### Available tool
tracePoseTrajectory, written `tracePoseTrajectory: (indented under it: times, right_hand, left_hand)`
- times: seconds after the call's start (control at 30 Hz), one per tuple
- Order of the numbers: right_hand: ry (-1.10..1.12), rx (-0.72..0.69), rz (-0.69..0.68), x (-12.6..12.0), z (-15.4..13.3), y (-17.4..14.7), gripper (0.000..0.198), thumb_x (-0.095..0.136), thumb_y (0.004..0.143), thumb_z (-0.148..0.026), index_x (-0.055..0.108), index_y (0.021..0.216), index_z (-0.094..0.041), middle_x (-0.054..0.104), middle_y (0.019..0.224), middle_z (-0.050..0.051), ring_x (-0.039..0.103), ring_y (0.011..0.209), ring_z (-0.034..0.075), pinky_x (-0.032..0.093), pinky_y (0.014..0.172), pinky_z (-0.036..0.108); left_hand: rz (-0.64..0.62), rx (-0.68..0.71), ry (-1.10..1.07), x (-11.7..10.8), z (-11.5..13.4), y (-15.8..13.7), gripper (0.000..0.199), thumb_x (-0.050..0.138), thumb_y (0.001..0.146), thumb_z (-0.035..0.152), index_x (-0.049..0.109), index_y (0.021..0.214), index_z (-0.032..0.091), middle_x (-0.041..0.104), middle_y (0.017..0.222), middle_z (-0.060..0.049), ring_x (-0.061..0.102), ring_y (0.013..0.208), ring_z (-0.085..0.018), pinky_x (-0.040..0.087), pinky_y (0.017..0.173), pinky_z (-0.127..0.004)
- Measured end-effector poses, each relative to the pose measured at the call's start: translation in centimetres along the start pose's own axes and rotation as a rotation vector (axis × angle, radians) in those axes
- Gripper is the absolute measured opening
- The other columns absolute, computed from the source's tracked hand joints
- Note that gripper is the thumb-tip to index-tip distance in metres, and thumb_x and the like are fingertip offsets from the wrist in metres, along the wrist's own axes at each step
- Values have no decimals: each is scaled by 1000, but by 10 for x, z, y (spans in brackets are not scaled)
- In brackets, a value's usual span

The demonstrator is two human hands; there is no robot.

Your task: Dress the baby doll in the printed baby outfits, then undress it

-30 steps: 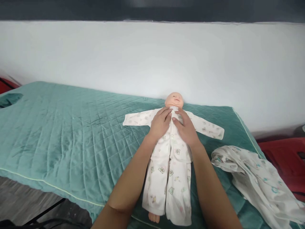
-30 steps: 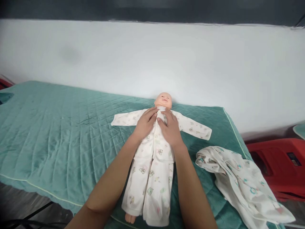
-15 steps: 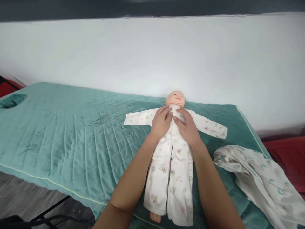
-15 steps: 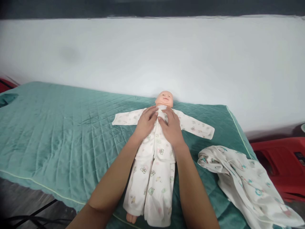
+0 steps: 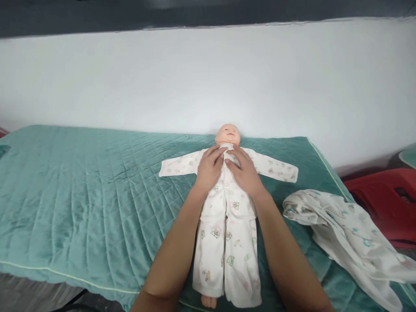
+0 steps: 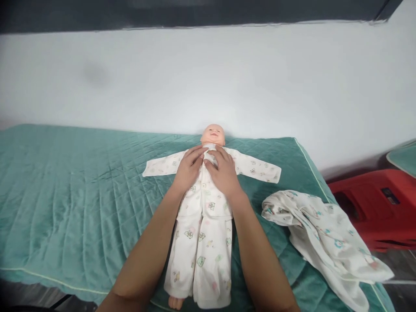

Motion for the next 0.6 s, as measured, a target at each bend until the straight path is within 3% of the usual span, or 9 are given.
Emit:
tracePoseTrajectory:
  times: [0.27,0.47,0.6]
  right_hand:
    - [-17,1,-45,2,2,0,38,53,94,-44,63,125,-24,48,154,11,38,147,27,23,122,53]
    - [262,62,9,-9,8,-2,21,63,85,-37,61,103,-26,55,147,6,47,140,24,31,119,47]
    - [272,97,17,-10,9,-6,23,65,81,-36,58,100,-26,53,148,6,45,141,26,29,120,50]
  left_hand:
    - [41,13,-54,-3,3,0,32,47,98,25,68,122,24,63,136,-6,55,132,-21,40,118,-42]
    - [4,-7,-169,-10,5,-7,19,55,95,26,73,97,23,65,135,-5,57,130,-21,41,117,-42]
    - [-63,-5,-198,-12,5,-18,17,57,94,28,73,99,24,62,141,-3,52,137,-22,38,121,-43]
Point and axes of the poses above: each hand's wrist, its own y-axis towards the middle knuckle, its own x-axis out of the palm, z = x × y, the point moved 7 cm from there along y, towards the middle knuckle
